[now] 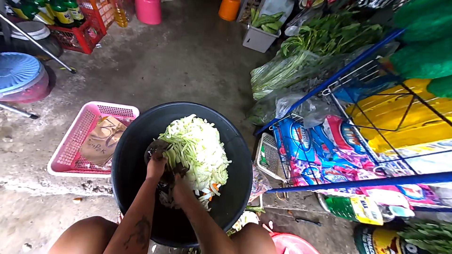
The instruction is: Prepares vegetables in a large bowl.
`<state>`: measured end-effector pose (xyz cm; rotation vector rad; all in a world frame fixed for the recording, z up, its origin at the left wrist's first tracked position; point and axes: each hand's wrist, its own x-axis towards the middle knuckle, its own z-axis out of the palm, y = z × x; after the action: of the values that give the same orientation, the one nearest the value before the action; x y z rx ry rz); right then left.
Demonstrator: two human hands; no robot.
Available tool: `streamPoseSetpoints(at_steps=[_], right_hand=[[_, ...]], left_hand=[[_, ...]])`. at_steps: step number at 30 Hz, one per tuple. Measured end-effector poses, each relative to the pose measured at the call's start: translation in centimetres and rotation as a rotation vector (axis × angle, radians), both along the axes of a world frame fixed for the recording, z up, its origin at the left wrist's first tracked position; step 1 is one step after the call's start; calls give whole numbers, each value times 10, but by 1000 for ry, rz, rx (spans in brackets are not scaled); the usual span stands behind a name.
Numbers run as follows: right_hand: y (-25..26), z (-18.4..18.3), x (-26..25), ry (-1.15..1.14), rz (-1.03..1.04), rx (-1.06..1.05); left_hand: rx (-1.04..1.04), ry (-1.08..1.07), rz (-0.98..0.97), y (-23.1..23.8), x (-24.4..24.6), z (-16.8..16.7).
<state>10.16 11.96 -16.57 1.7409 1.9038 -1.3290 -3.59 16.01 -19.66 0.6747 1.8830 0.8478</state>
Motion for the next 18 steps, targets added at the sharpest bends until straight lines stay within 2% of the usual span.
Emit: streamPoseSetpoints(at_steps=[3,7,9,12,14,18], right_hand=[[-4,-5,-4,-28,-5,4],[7,-5,20,161,-48,81],[9,1,31,260,-158,167],[9,0,49,369,-363,213],[9,-3,60,362,-417,186],[6,-7,70,262,-345,139]], left_hand=[[-32,127,-39,-6,-4,4],[-35,171,-126,-3,1,12],[-34,253,-212,-5,10,21],[-122,485,-349,2,31,32],[-195,606,-426,15,41,34],[-321,690,-483,37,46,32]])
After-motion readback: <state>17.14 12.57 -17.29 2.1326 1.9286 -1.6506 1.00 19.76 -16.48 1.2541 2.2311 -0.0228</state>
